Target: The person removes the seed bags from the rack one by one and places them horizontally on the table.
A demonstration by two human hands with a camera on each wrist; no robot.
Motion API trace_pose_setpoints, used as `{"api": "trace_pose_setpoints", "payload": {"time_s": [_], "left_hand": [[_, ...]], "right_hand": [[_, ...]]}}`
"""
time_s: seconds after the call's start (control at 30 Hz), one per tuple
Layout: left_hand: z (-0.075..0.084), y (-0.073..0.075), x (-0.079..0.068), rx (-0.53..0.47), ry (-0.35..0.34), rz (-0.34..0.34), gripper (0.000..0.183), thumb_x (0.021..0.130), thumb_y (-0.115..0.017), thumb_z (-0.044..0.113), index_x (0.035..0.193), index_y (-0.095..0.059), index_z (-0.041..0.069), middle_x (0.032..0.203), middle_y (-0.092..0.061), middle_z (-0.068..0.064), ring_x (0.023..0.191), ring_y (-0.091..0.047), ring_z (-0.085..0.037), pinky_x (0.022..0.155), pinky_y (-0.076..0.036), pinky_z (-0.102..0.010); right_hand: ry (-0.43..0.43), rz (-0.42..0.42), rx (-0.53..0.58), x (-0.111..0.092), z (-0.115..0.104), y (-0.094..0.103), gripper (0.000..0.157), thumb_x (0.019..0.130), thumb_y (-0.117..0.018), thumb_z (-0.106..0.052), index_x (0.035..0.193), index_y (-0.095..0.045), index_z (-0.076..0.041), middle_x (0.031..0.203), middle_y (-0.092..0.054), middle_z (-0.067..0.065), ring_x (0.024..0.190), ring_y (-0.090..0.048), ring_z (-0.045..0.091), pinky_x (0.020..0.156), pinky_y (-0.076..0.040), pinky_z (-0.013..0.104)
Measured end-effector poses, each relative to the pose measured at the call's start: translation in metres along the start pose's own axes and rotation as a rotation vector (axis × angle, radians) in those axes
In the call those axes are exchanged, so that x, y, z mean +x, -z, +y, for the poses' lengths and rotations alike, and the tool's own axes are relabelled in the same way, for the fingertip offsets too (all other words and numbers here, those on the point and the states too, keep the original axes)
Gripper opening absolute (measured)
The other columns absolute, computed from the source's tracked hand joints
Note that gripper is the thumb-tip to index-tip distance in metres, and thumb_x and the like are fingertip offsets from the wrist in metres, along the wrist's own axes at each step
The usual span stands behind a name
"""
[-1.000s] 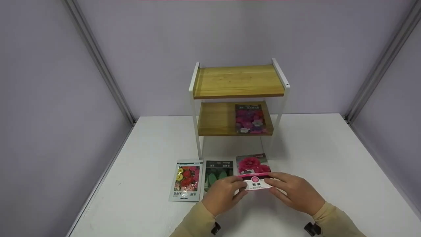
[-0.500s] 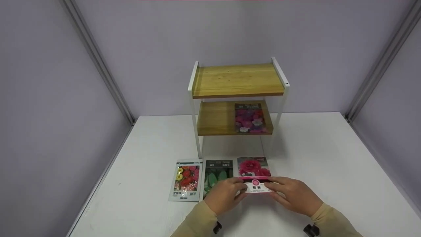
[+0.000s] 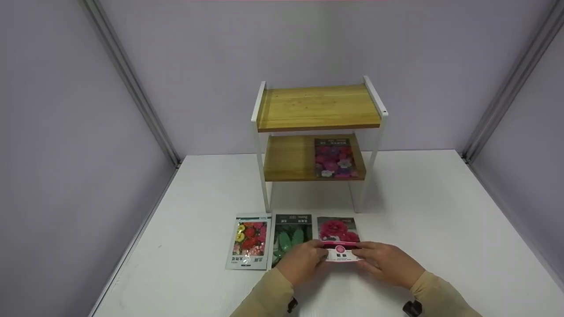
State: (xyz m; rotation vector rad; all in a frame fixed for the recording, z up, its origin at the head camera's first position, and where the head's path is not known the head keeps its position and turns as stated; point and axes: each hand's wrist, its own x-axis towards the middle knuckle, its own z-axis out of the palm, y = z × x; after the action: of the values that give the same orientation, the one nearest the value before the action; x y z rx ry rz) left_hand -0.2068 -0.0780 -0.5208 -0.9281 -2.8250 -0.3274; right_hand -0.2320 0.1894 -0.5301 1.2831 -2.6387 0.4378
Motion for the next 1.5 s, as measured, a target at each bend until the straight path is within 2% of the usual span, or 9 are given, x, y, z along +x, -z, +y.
{"api": "trace_pose_setpoints", "payload": {"time_s": [0.3, 0.6, 0.77, 1.03, 1.23, 1.5], "left_hand": [[-0.003, -0.008, 0.002, 0.021, -0.021, -0.023, 0.014, 0.087, -0.072, 0.019, 0.101, -0.075, 0.018, 0.104, -0.071, 0.005, 0.093, -0.066, -0.009, 0.081, -0.054, -0.023], [-0.002, -0.011, 0.006, 0.050, 0.027, -0.142, 0.011, 0.087, -0.073, 0.019, 0.097, -0.076, 0.021, 0.095, -0.071, 0.008, 0.080, -0.066, -0.005, 0.072, -0.055, -0.020], [-0.002, -0.013, 0.007, 0.086, 0.036, -0.173, 0.014, 0.085, -0.074, 0.017, 0.098, -0.076, 0.022, 0.096, -0.071, 0.008, 0.080, -0.066, -0.004, 0.071, -0.054, -0.017], [-0.003, -0.017, 0.006, 0.098, 0.008, -0.135, 0.012, 0.084, -0.075, 0.015, 0.094, -0.077, 0.021, 0.092, -0.071, 0.008, 0.079, -0.065, -0.004, 0.069, -0.054, -0.019], [-0.001, -0.019, 0.006, 0.105, 0.024, -0.168, 0.013, 0.086, -0.072, 0.016, 0.096, -0.077, 0.023, 0.090, -0.072, 0.008, 0.075, -0.066, -0.004, 0.065, -0.055, -0.019], [-0.002, -0.022, 0.006, 0.104, 0.045, -0.159, 0.014, 0.086, -0.073, 0.017, 0.096, -0.077, 0.023, 0.093, -0.072, 0.008, 0.079, -0.067, -0.006, 0.068, -0.055, -0.020]], "right_hand": [[-0.005, -0.049, -0.003, 0.003, 0.001, -0.003, 0.032, 0.098, -0.055, -0.035, 0.119, -0.069, -0.014, 0.123, -0.064, 0.004, 0.109, -0.063, 0.023, 0.087, -0.053, 0.043], [-0.009, -0.100, -0.010, 0.005, 0.001, -0.008, 0.032, 0.098, -0.056, -0.035, 0.116, -0.071, -0.013, 0.120, -0.066, 0.005, 0.109, -0.063, 0.023, 0.089, -0.053, 0.043], [-0.004, -0.112, 0.011, 0.007, 0.001, -0.013, 0.031, 0.098, -0.056, -0.034, 0.114, -0.071, -0.013, 0.119, -0.067, 0.007, 0.108, -0.063, 0.024, 0.088, -0.053, 0.044], [-0.059, -0.139, 0.040, 0.010, 0.000, -0.016, 0.031, 0.096, -0.058, -0.036, 0.113, -0.072, -0.015, 0.121, -0.066, 0.006, 0.110, -0.063, 0.024, 0.090, -0.052, 0.044], [-0.081, -0.185, 0.053, 0.012, 0.000, -0.017, 0.032, 0.095, -0.059, -0.037, 0.112, -0.073, -0.014, 0.121, -0.066, 0.006, 0.112, -0.062, 0.025, 0.090, -0.051, 0.046], [-0.093, -0.221, 0.035, 0.013, 0.001, -0.020, 0.031, 0.086, -0.072, -0.035, 0.109, -0.074, -0.014, 0.122, -0.065, 0.008, 0.113, -0.061, 0.027, 0.090, -0.052, 0.046]]}}
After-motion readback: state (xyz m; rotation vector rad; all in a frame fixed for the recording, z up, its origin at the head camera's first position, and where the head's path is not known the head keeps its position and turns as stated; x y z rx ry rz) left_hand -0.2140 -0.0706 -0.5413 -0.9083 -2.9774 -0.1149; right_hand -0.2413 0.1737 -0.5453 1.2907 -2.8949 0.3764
